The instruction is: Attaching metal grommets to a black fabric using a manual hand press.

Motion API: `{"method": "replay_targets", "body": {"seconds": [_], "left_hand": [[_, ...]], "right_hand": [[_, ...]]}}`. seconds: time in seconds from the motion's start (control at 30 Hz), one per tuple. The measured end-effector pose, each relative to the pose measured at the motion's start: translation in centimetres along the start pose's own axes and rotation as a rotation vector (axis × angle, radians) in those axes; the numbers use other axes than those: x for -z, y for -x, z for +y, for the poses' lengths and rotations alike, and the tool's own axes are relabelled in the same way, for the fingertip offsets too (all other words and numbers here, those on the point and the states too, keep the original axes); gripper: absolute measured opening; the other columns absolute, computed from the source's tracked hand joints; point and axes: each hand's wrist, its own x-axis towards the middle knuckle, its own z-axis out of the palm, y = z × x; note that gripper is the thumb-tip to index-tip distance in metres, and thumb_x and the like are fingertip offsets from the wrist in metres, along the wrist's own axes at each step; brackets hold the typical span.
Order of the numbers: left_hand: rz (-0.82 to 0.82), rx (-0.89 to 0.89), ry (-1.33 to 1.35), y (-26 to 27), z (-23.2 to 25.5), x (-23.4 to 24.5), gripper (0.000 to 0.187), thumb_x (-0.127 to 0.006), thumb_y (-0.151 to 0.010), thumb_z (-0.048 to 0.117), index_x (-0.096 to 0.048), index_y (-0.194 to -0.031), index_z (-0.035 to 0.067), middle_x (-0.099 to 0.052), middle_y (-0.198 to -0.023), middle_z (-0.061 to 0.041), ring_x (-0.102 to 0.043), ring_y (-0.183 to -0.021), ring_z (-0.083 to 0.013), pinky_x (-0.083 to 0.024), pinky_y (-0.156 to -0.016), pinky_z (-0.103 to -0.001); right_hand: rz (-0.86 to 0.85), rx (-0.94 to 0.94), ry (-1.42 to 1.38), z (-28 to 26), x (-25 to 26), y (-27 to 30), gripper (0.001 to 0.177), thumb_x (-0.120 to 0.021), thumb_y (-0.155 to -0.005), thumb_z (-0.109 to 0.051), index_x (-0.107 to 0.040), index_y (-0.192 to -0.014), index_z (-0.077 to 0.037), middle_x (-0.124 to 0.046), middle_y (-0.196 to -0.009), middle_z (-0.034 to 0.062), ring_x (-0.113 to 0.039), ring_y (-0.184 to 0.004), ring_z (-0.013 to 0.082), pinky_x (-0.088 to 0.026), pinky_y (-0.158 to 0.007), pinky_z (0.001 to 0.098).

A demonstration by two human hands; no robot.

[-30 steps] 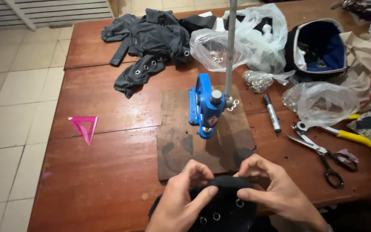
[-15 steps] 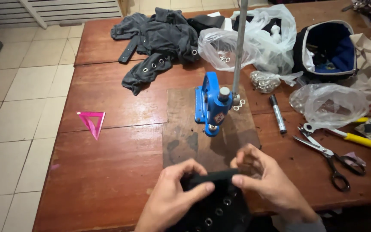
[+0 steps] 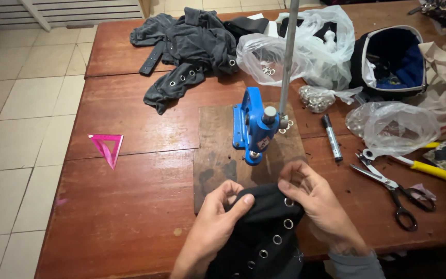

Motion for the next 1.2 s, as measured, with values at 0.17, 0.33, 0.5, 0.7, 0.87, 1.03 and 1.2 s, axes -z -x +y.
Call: {"method": "replay_targets", "body": {"seconds": [0.17, 0.33, 0.5, 0.7, 0.87, 1.03, 1.2], "left_hand": [[0.103, -0.178, -0.015, -1.0, 0.7, -0.8, 0.015, -0.066, -0.098, 0.013, -0.056, -0.104, 0.003, -0.067, -0.082, -0.001, -0.061, -0.073, -0.0036, -0.049, -0.062, -0.020], [0.212, -0.332, -0.155, -4.1, 1.0, -0.7, 0.014, -0.066, -0.099, 0.012, -0.057, -0.104, 0.003, -0.067, -0.083, -0.002, -0.059, -0.074, -0.0030, -0.049, -0.062, -0.019], [0.357, -0.426, -0.228, -6.8, 1.5, -0.8, 0.013, -0.068, -0.099, 0.013, -0.060, -0.103, 0.003, -0.067, -0.081, -0.003, -0.056, -0.070, -0.0034, -0.043, -0.059, -0.021], [0.460, -0.299, -0.221, -7.8, 1.5, -0.7, 0.017, -0.070, -0.094, 0.017, -0.061, -0.098, 0.003, -0.068, -0.070, -0.001, -0.057, -0.059, -0.0047, -0.043, -0.050, -0.025], [0.559, -0.302, -0.378, -7.8, 1.3, -0.7, 0.021, -0.071, -0.095, 0.023, -0.063, -0.101, 0.004, -0.068, -0.070, -0.005, -0.059, -0.061, -0.0094, -0.046, -0.054, -0.030], [0.640, -0.286, -0.546, -7.4, 1.5, -1.1, 0.024, -0.072, -0.093, 0.027, -0.064, -0.101, 0.005, -0.067, -0.071, -0.011, -0.061, -0.062, -0.0200, -0.047, -0.057, -0.038], [0.799, -0.737, -0.795, -4.8, 3.9, -3.1, 0.030, -0.072, -0.089, 0.018, -0.059, -0.110, 0.001, -0.067, -0.096, -0.019, -0.065, -0.086, -0.0348, -0.050, -0.073, -0.047]], "right_hand": [[-0.057, -0.056, 0.180, -0.9, -0.9, -1.1, 0.022, -0.072, -0.088, -0.011, -0.068, -0.108, -0.004, -0.067, -0.095, -0.0018, -0.062, -0.089, 0.0076, -0.051, -0.080, 0.0248], [-0.101, -0.015, 0.319, -0.6, 0.6, -5.0, 0.015, -0.073, -0.092, -0.013, -0.074, -0.100, 0.000, -0.071, -0.091, -0.0004, -0.064, -0.084, 0.0084, -0.051, -0.078, 0.0251], [-0.060, 0.036, 0.074, -1.5, -1.3, -7.4, 0.016, -0.071, -0.097, -0.011, -0.071, -0.105, 0.003, -0.071, -0.096, 0.0001, -0.062, -0.087, 0.0088, -0.049, -0.077, 0.0253], [0.020, 0.032, 0.005, 0.2, -2.0, -9.0, 0.022, -0.068, -0.093, -0.010, -0.071, -0.113, 0.000, -0.075, -0.105, 0.0029, -0.067, -0.091, 0.0092, -0.054, -0.082, 0.0248], [0.097, 0.045, -0.022, 0.7, -2.6, -8.9, 0.025, -0.069, -0.093, -0.010, -0.070, -0.115, 0.001, -0.076, -0.107, 0.0035, -0.068, -0.092, 0.0092, -0.053, -0.083, 0.0242], [0.097, 0.098, -0.010, 1.7, -2.2, -9.5, 0.022, -0.069, -0.094, -0.008, -0.070, -0.114, 0.001, -0.075, -0.107, 0.0041, -0.068, -0.093, 0.0087, -0.053, -0.082, 0.0234], [0.108, 0.155, 0.014, 1.1, -3.2, -8.8, 0.020, -0.070, -0.094, -0.007, -0.070, -0.112, 0.002, -0.075, -0.107, 0.0046, -0.067, -0.093, 0.0084, -0.053, -0.080, 0.0228]]}}
